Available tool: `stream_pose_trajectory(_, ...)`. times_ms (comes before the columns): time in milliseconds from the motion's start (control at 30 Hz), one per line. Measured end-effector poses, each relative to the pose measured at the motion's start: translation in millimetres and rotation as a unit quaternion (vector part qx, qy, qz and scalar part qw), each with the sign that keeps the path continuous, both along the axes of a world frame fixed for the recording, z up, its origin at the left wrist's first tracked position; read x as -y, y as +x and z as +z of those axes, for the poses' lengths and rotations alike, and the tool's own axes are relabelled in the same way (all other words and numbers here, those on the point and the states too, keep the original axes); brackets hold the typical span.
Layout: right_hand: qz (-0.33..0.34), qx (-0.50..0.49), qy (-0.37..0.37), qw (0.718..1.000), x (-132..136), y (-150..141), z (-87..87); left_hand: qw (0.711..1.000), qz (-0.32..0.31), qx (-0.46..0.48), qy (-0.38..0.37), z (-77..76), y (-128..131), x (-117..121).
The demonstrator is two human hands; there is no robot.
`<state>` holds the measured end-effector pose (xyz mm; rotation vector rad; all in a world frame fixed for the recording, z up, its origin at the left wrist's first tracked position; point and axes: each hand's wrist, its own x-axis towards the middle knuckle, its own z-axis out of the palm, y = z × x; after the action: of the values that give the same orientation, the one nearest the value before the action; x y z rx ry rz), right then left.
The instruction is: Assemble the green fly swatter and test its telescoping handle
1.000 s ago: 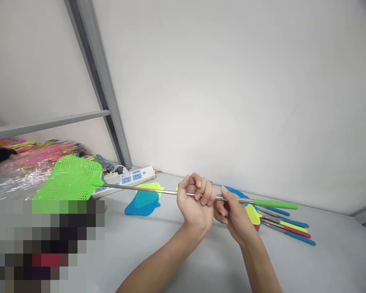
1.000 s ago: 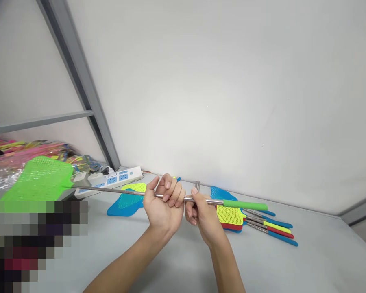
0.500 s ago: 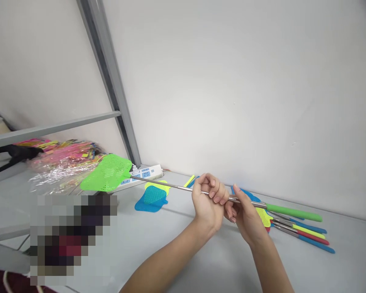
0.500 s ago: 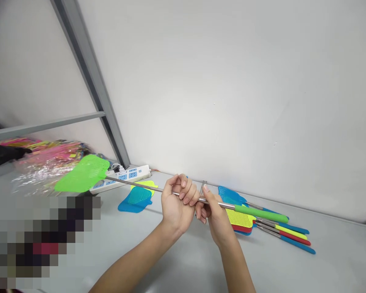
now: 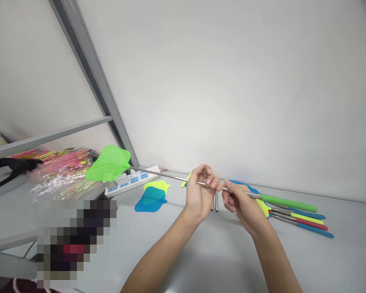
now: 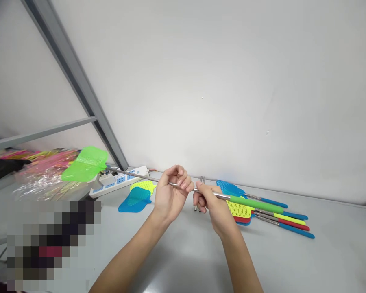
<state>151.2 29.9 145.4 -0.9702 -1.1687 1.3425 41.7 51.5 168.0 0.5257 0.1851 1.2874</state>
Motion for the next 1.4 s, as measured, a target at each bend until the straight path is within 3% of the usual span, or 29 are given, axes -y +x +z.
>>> stream_pose_trajectory(133,-0.059,-0.061,0.020,0.996,-1,3,0.3,0.992,-0.053,-0.109,0.029,4.4,-3,-2)
stream_pose_trajectory(267,-0.075,-0.095,0.019,0.993,-2,8,3.4,0.962,-0.086,-0.252,0.059,6.1,-16,-8)
stream_pose_trajectory(367,-0.102,-0.117,0.025,0.988,-3,14,5.0,0.941,-0.112,-0.307,0.083,10.0,-36,-17)
stream_pose_trajectory(567,-0.129,-0.153,0.042,0.979,-3,26,8.8,0.939,0.048,-0.318,0.121,22.9,-88,-32)
stream_pose_trajectory(733,-0.125,-0.174,0.051,0.975,-1,32,10.4,0.955,0.087,-0.233,0.160,26.3,-104,-31)
stream_pose_trajectory(900,-0.140,-0.177,0.047,0.973,-2,33,8.2,0.985,0.110,-0.066,0.117,26.5,-99,-28)
stream_pose_trajectory(967,-0.140,-0.182,0.040,0.973,-3,33,7.4,0.988,0.099,-0.048,0.110,25.2,-96,-29)
stream_pose_trajectory(1067,-0.138,-0.188,0.031,0.972,-3,33,7.1,0.977,0.047,-0.132,0.158,20.2,-87,-30)
stream_pose_trajectory(1233,-0.137,-0.197,0.016,0.971,-1,22,7.0,0.914,-0.053,-0.342,0.212,8.9,-56,-24)
stream_pose_trajectory(1400,-0.106,-0.186,-0.011,0.977,-1,6,5.2,0.889,-0.120,-0.384,0.218,5.6,-23,-8)
